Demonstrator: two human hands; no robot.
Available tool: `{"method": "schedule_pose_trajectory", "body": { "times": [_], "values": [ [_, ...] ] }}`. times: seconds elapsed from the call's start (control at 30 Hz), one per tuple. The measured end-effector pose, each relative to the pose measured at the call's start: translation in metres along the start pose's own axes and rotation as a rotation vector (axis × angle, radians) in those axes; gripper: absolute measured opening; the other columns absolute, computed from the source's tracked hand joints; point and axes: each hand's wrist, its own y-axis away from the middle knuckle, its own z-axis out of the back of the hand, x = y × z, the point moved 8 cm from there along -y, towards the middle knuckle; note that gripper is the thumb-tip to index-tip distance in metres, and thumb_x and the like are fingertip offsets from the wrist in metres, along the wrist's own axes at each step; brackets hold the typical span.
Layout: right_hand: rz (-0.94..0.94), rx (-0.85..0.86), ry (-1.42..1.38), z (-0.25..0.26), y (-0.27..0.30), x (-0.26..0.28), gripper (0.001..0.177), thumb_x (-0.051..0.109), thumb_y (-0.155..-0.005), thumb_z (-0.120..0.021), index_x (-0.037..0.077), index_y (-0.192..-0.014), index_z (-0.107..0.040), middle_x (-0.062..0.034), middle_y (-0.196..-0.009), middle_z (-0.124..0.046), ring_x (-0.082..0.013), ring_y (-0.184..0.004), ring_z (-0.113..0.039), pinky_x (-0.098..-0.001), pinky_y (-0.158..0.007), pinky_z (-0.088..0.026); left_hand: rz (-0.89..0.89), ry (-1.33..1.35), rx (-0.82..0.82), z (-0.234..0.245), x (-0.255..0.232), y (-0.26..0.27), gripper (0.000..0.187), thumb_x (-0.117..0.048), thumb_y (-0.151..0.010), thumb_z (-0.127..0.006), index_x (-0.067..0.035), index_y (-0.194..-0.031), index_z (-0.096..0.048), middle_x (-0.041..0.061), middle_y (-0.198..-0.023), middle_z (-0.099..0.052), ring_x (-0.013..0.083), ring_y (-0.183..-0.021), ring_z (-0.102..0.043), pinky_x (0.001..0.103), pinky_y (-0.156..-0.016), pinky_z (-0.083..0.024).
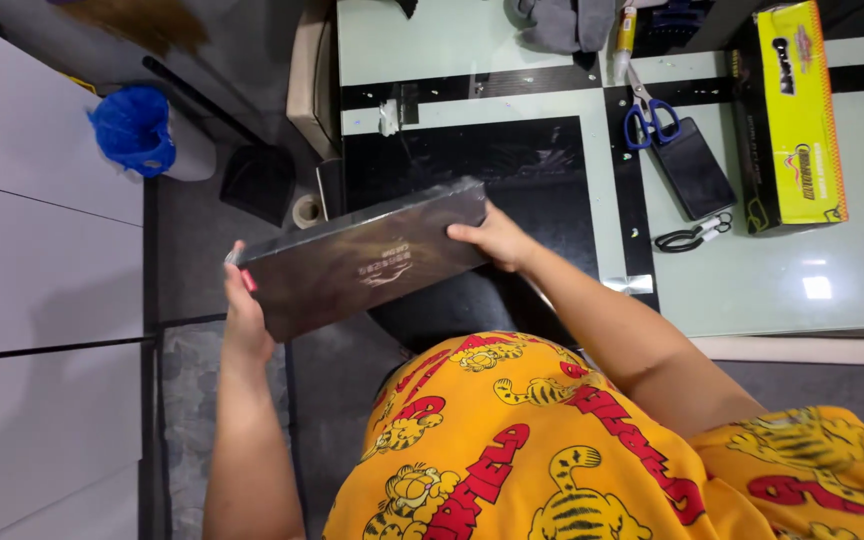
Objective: Wrapping a black car DVR box with plastic film and cutting with scissors.
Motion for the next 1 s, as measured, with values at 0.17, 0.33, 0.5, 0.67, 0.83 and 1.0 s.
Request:
{"method": "schedule_pose_trajectory", "body": {
  "times": [0.17,0.33,0.5,0.67,0.83,1.0],
  "values": [
    [0.166,-0.049,0.304,0.013,0.041,0.097,0.064,0.014,-0.084,-0.084,0.002,-0.138,-0.053,-0.0085,-0.129,-0.066,-0.0171,-0.119,-0.061,-0.0348,-0.106,-0.051,0.051,0.201,0.05,-0.031,0.044,-0.038,0.077,-0.067,-0.101,-0.026,-0.013,-0.151,-0.045,0.007,-0.15,-0.051,0.0228,-0.139,-0.047,0.04,-0.118,-0.036],
    [0.436,-0.233,0.861,-0.01,0.112,0.224,0.08,0.021,-0.074,-0.093,0.004,-0.141,-0.052,-0.011,-0.13,-0.066,-0.0242,-0.126,-0.06,-0.0335,-0.111,-0.046,0.256,0.363,0.018,-0.083,0.138,-0.076,0.044,-0.044,-0.103,-0.054,-0.006,-0.127,-0.059,0.006,-0.121,-0.067,0.0206,-0.115,-0.063,0.037,-0.108,-0.046],
    [0.419,-0.437,1.527,-0.054,0.156,0.282,0.108,0.037,-0.057,-0.099,0.007,-0.146,-0.047,-0.0143,-0.125,-0.06,-0.0374,-0.118,-0.055,-0.0517,-0.095,-0.042,0.288,0.247,0.283,-0.175,0.217,-0.065,0.024,-0.016,-0.097,-0.056,-0.005,-0.115,-0.067,0.004,-0.107,-0.068,0.0165,-0.101,-0.062,0.03,-0.09,-0.045],
    [0.499,-0.401,1.93,-0.11,0.163,0.273,0.112,0.046,-0.046,-0.096,0.013,-0.143,-0.053,-0.0084,-0.126,-0.061,-0.0336,-0.113,-0.056,-0.0549,-0.087,-0.04,0.063,-0.255,0.294,-0.219,0.24,-0.062,0.03,-0.006,-0.098,-0.052,-0.002,-0.124,-0.066,0.01,-0.11,-0.069,0.0166,-0.098,-0.065,0.029,-0.086,-0.049],
    [0.589,-0.33,1.96,-0.137,0.163,0.26,0.099,0.047,-0.062,-0.095,0.013,-0.145,-0.054,-0.005,-0.124,-0.06,-0.0304,-0.11,-0.055,-0.0543,-0.088,-0.039,-0.513,-0.374,0.249,-0.242,0.096,-0.043,0.047,-0.03,-0.105,-0.056,-0.005,-0.145,-0.058,0.016,-0.153,-0.051,0.0242,-0.094,-0.065,0.03,-0.09,-0.055],
    [0.784,-0.125,1.739,-0.135,0.177,0.284,0.113,0.049,-0.055,-0.093,0.011,-0.15,-0.047,-0.0128,-0.142,-0.052,-0.0394,-0.127,-0.049,-0.0548,-0.099,-0.037,-1.005,-0.292,0.439,-0.285,-0.129,0.079,0.086,-0.056,-0.094,-0.066,-0.005,-0.158,-0.039,0.015,-0.158,-0.042,0.0291,-0.144,-0.048,0.038,-0.115,-0.045]
  ]
}}
